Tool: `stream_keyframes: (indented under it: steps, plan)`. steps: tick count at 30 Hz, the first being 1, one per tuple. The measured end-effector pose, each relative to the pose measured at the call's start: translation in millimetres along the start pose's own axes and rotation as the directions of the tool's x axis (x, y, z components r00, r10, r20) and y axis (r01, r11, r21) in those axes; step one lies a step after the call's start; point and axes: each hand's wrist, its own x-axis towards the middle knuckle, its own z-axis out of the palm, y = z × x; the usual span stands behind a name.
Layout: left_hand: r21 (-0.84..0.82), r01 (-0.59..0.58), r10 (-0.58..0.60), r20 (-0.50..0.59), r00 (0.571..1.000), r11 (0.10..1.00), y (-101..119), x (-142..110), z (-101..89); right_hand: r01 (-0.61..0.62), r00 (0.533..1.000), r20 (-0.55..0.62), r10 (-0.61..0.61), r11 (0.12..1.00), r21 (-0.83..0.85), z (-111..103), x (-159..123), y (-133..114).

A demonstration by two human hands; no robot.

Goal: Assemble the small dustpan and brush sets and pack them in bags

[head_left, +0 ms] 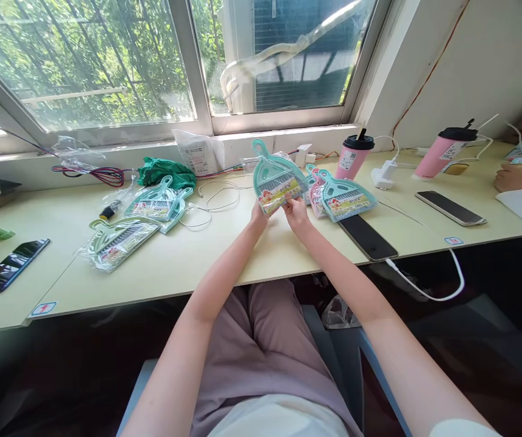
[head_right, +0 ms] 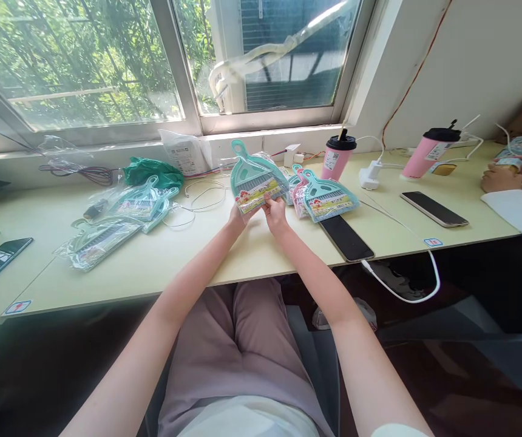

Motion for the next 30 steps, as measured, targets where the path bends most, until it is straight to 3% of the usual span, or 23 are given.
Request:
stream_keyframes:
  steps: [3,6,10,14,17,22,26,30]
  plan:
    - [-0.082,0.034,-0.041,-0.075,0.996,0.996,11,0,0.0,0.040,0.987,-0.154,-0.043,0.999,-0.023,-7,10,-1]
    - [-0.013,-0.019,0.019,0.016,1.000,1.000,7,-9,8.9,0.097,0.969,-0.223,-0.105,0.994,-0.046,-13,18,0]
    - [0.049,-0.017,0.009,0.143,0.990,0.999,-19,-20,23.1,0.174,0.943,-0.279,-0.183,0.983,-0.058,-20,24,0]
    - [0.053,0.011,-0.021,0.198,0.980,0.999,-33,-18,25.4,0.137,0.911,-0.392,-0.131,0.991,-0.013,-24,26,-4]
    - [0.119,0.025,-0.044,0.157,0.987,0.993,-23,-12,20.3,0.106,0.893,-0.445,-0.068,0.992,0.062,-24,28,-4]
    - [0.153,0.016,-0.006,-0.062,0.998,0.988,10,-5,5.5,0.111,0.938,-0.331,-0.101,0.994,0.013,-24,30,5]
    - [0.145,-0.044,0.050,-0.035,0.998,0.988,23,-7,-3.8,0.119,0.971,-0.208,-0.118,0.993,-0.006,-22,27,12]
    - [0.134,-0.034,0.038,-0.028,0.999,0.990,22,-9,-5.7,0.108,0.972,-0.209,-0.103,0.994,0.010,-20,23,14]
